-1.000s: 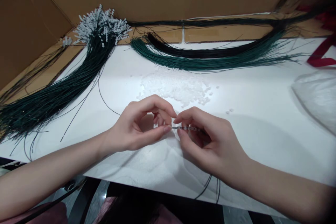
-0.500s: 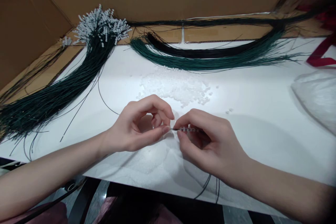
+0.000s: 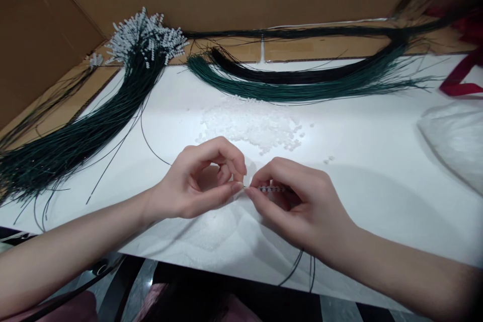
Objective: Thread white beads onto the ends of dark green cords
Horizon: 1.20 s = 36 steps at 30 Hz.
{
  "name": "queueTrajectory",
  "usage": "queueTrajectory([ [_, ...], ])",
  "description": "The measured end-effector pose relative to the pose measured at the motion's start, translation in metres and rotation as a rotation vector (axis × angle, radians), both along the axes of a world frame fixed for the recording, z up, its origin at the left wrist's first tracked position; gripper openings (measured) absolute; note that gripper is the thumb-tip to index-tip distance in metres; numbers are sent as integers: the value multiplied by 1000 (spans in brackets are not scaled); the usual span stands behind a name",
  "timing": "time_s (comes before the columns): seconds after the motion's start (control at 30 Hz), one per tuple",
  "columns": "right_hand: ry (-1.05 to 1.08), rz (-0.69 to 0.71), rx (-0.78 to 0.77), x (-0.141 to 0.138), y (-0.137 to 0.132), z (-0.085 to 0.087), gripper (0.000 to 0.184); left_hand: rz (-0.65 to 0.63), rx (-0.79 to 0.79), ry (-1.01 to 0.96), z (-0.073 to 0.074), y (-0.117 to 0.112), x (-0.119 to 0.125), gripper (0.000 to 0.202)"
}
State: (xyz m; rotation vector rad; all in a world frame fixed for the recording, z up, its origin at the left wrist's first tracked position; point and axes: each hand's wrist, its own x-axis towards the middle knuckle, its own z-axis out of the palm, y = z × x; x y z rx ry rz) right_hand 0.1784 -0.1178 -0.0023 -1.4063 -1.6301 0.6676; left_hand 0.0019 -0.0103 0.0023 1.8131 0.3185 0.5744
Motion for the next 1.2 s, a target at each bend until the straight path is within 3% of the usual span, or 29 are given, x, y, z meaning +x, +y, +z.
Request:
queueTrajectory([
  [0.3, -7, 5, 12, 0, 1, -3, 11, 13, 110, 29, 0, 5, -2, 16],
  [0.37, -12, 4, 15, 0, 1, -3, 11, 117, 262, 21, 0, 11, -4, 18],
  [0.47, -19, 2, 9, 0, 1, -3, 12, 320, 617, 62, 0, 23, -3, 11],
  [0.53, -22, 0, 2, 0, 1, -3, 13, 360, 835, 169, -1, 32, 1, 7],
  [0.6, -24, -3, -1, 0, 1, -3, 13, 358, 954, 284, -3, 38, 6, 9],
  [0.8, -19, -4, 13, 0, 1, -2, 13, 362, 985, 404, -9, 44, 15, 9],
  [1.2, -11, 1, 10, 0, 2, -2, 12, 317, 1012, 403, -9, 41, 17, 10],
])
